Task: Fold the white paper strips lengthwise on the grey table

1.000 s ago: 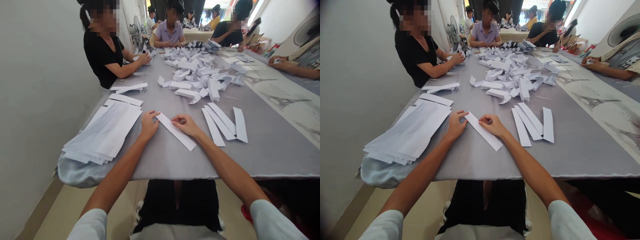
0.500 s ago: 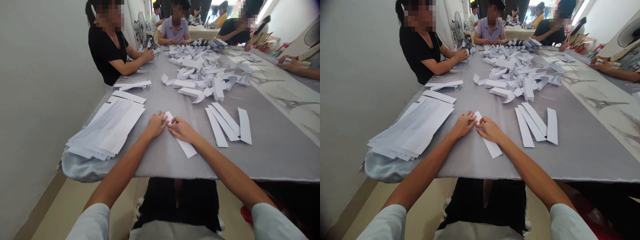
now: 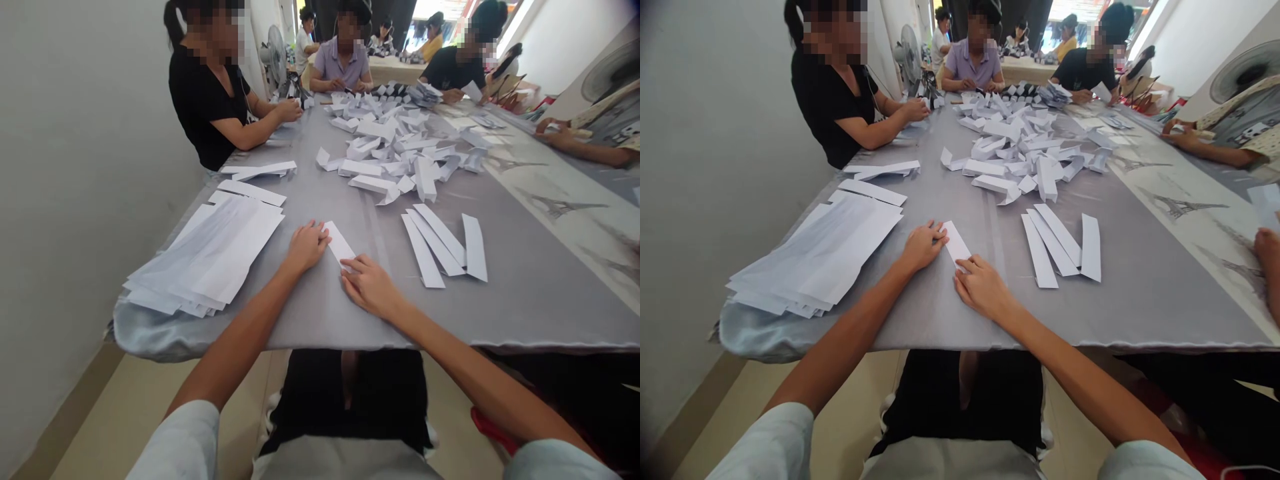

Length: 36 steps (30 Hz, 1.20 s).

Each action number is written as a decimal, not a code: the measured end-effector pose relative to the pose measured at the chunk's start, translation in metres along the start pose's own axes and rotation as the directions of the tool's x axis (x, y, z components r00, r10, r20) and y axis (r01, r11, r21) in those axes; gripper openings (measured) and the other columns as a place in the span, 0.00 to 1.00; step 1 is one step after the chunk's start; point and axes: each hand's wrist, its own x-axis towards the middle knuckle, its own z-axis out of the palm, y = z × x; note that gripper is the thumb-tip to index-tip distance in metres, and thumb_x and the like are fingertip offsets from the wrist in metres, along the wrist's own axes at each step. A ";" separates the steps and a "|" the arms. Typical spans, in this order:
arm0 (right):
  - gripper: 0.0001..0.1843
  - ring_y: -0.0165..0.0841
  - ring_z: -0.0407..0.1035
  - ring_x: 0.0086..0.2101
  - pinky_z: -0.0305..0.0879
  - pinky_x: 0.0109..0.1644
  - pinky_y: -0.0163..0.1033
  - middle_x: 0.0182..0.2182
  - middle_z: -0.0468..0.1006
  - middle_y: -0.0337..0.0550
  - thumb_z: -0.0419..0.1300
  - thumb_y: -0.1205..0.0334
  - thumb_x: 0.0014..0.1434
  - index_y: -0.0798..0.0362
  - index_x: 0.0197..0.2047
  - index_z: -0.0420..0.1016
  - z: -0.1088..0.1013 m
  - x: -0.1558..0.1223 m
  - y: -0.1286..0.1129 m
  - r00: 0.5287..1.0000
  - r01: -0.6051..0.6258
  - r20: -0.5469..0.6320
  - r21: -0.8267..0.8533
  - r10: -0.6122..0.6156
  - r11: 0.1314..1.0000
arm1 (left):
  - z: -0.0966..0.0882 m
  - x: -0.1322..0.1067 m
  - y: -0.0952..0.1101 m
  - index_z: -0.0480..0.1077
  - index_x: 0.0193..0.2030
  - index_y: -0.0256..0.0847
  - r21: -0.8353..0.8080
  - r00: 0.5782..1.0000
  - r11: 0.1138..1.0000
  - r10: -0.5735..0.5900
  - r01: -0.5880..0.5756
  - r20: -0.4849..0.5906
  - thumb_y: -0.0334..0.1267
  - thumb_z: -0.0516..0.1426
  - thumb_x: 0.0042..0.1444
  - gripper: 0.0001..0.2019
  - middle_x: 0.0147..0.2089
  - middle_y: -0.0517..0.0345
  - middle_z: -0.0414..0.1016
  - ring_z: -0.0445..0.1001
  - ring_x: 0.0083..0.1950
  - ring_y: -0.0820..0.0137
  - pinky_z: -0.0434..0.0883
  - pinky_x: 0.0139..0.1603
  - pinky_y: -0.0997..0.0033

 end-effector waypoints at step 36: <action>0.25 0.51 0.61 0.70 0.64 0.73 0.63 0.68 0.70 0.60 0.56 0.62 0.73 0.60 0.70 0.71 -0.010 -0.140 -0.101 0.973 -0.160 -0.153 0.093 0.173 0.983 | 0.001 0.015 0.019 0.80 0.51 0.47 -0.113 0.929 0.953 -0.300 0.281 -0.216 0.45 0.68 0.55 0.17 0.59 0.47 0.77 0.71 0.64 0.54 0.65 0.67 0.54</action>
